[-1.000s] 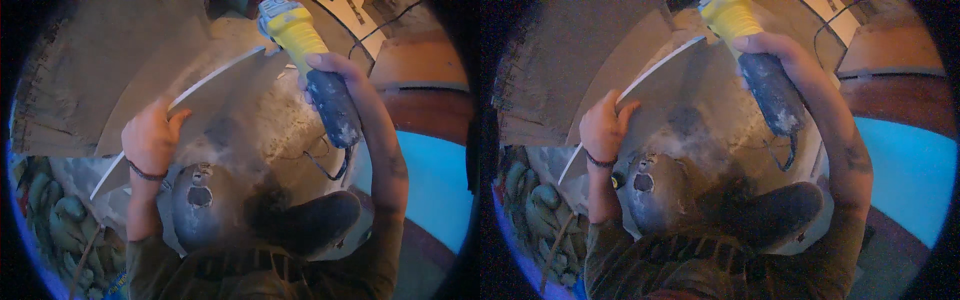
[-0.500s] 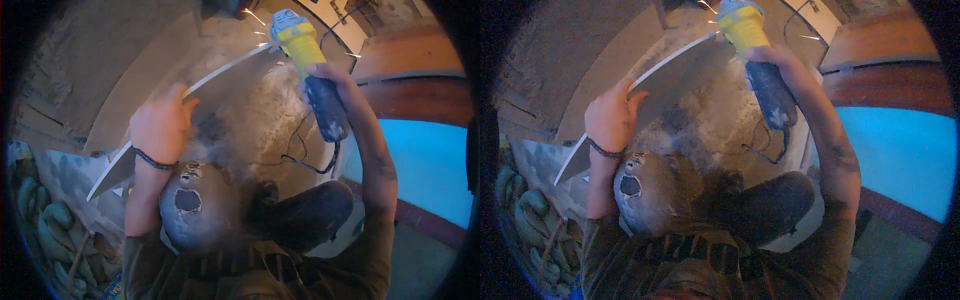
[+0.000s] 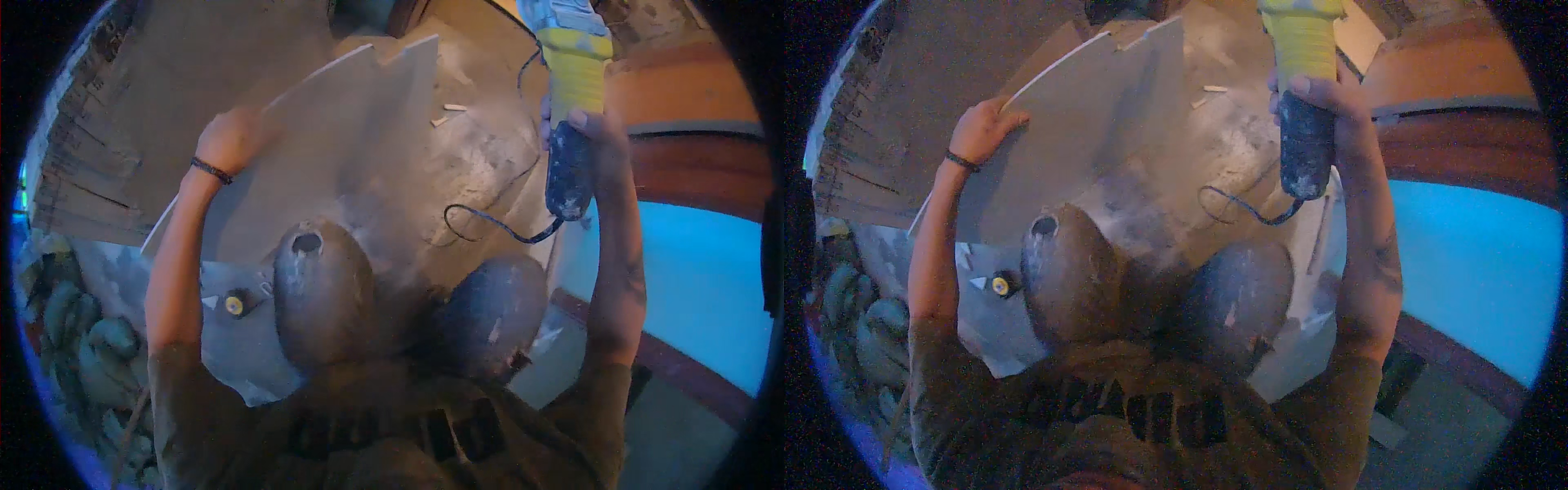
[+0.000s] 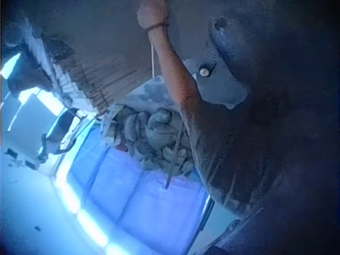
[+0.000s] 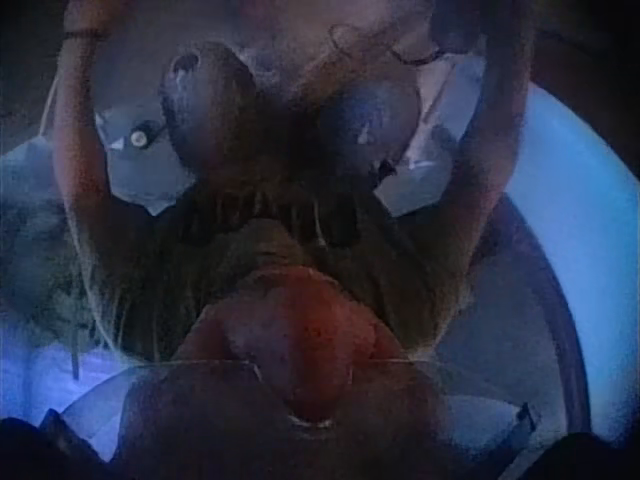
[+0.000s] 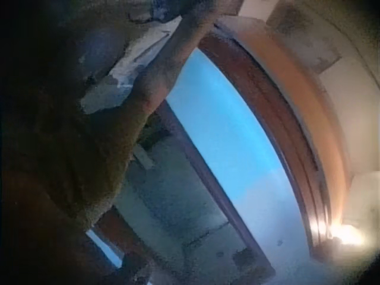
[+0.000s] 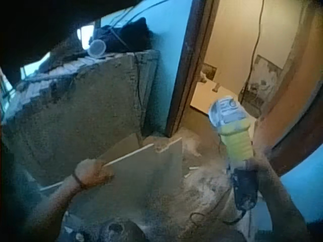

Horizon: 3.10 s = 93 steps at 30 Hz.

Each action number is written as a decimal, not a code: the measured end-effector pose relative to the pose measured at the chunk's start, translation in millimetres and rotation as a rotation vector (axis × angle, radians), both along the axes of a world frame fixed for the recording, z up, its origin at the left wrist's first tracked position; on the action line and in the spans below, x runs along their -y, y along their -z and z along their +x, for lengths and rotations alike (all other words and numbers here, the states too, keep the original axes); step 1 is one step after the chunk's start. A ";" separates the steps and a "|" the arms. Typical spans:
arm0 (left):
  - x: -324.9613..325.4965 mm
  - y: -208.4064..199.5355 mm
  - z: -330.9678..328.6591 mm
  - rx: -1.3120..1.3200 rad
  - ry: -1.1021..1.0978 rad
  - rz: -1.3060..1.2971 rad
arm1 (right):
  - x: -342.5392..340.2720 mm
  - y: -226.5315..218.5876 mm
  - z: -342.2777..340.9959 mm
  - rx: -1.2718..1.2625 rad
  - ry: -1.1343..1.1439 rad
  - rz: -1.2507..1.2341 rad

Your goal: The person uses an angle grinder to cut a piece of tile on a floor, then picks up the tile and shows the cut edge.

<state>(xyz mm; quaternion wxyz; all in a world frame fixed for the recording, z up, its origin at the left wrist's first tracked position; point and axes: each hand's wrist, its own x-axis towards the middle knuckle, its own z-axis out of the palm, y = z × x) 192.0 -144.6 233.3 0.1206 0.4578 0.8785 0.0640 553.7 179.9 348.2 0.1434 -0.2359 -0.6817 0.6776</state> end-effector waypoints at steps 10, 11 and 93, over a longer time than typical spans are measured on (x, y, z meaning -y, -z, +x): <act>9.5 21.2 -73.9 0.051 0.000 0.096 | -39.1 73.5 -39.1 -0.037 -0.198 -0.069; 5.2 22.5 -69.4 -0.050 -0.030 0.079 | -40.9 72.3 -44.1 -0.042 -0.222 -0.119; -9.1 -26.8 58.6 -0.286 -0.315 0.103 | -20.8 53.2 -40.1 -0.061 -0.312 0.139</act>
